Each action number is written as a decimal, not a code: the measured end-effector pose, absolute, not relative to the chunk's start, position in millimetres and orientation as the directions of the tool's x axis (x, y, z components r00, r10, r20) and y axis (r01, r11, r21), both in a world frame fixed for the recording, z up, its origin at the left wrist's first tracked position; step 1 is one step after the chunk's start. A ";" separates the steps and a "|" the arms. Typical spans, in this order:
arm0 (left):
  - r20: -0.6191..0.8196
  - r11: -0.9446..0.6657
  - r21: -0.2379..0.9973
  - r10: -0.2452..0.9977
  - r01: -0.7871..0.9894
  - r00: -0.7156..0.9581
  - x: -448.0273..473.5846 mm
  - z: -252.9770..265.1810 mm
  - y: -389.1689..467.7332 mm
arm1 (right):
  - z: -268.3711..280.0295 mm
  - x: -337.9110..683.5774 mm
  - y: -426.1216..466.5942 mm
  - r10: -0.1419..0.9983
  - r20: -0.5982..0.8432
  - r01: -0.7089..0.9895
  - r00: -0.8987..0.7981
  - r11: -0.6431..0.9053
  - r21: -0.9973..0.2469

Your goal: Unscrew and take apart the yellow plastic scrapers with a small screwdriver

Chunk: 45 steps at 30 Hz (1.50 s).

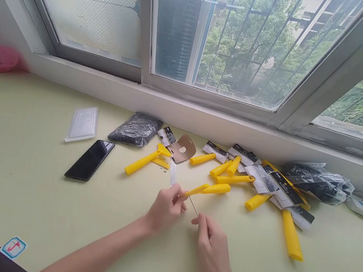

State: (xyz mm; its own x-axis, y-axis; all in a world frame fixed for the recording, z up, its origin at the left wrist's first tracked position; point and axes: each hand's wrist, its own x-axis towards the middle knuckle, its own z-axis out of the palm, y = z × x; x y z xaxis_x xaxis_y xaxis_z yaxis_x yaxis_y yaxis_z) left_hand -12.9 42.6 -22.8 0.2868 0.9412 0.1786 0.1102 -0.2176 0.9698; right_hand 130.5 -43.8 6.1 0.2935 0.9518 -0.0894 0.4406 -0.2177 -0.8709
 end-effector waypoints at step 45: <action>0.150 -0.252 0.959 0.843 0.133 0.517 -19.2 -28.4 64.6 | -13.9 162.0 -30.7 0.973 0.043 0.501 0.228 -0.080 -0.862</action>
State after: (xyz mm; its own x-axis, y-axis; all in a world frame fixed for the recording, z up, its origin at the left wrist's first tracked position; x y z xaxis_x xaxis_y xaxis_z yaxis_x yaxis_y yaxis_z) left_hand -19.2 64.6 -28.4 0.5173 0.8426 0.1495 0.1326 -0.2516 0.9587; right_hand 162.0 -30.7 -13.9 0.2284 0.9726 0.0427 0.5012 -0.0799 -0.8617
